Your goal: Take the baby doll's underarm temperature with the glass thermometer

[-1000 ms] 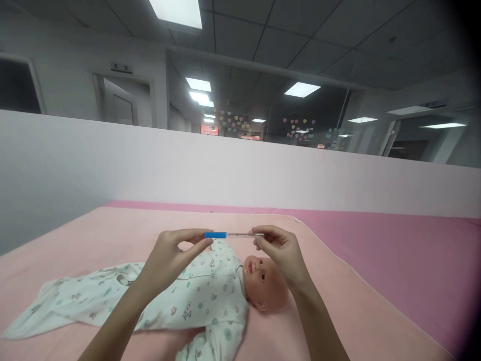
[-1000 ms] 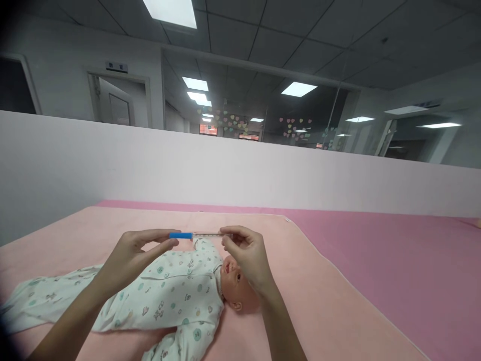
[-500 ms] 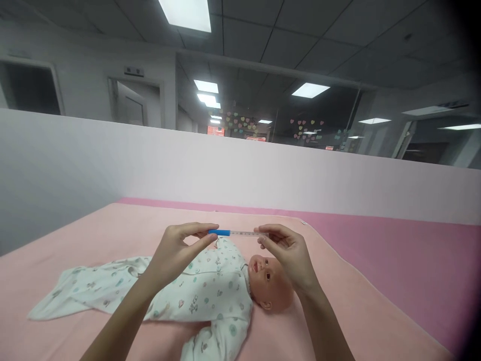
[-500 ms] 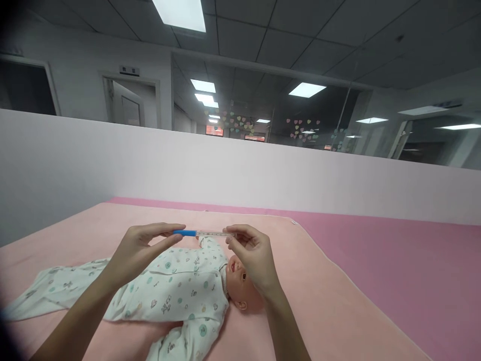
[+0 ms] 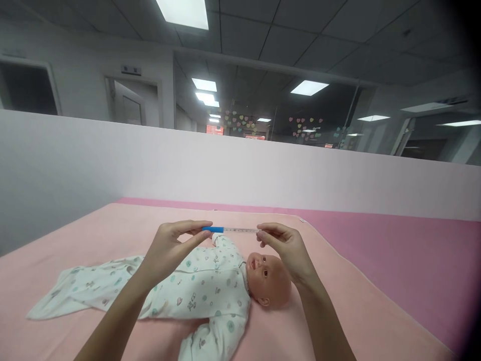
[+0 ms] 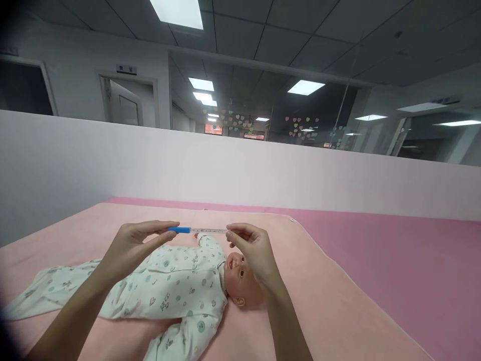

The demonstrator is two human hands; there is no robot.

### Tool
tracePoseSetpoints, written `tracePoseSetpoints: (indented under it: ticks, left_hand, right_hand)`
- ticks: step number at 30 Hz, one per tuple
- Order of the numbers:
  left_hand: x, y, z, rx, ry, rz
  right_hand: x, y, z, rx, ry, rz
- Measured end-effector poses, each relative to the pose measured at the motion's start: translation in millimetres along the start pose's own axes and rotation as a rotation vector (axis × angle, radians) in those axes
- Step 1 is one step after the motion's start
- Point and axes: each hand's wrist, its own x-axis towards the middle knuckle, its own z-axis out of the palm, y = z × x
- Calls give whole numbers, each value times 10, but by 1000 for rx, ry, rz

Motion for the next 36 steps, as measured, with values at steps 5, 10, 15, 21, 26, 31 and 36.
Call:
tracePoseSetpoints:
  ticks: [5, 10, 15, 21, 26, 31, 36]
  left_hand:
    - [17, -16, -35, 26, 21, 8]
    - [18, -15, -50, 46, 27, 14]
    - [12, 8, -54, 44, 20, 4]
    - [8, -16, -55, 44, 19, 2]
    - [4, -20, -52, 46, 9, -19]
    - [-7, 3, -65, 40, 8, -19]
    - [-17, 19, -64, 38, 35, -20]
  right_hand:
    - [-20, -20, -12, 10, -19, 0]
    - [-40, -30, -3, 25, -20, -8]
    - [-49, -33, -9, 13, -3, -6]
    - [-54, -31, -4, 4, -11, -9]
    - [-59, -30, -7, 16, -15, -7]
    - [-61, -34, 3, 26, -1, -1]
    - [-55, -23, 23, 38, -9, -1]
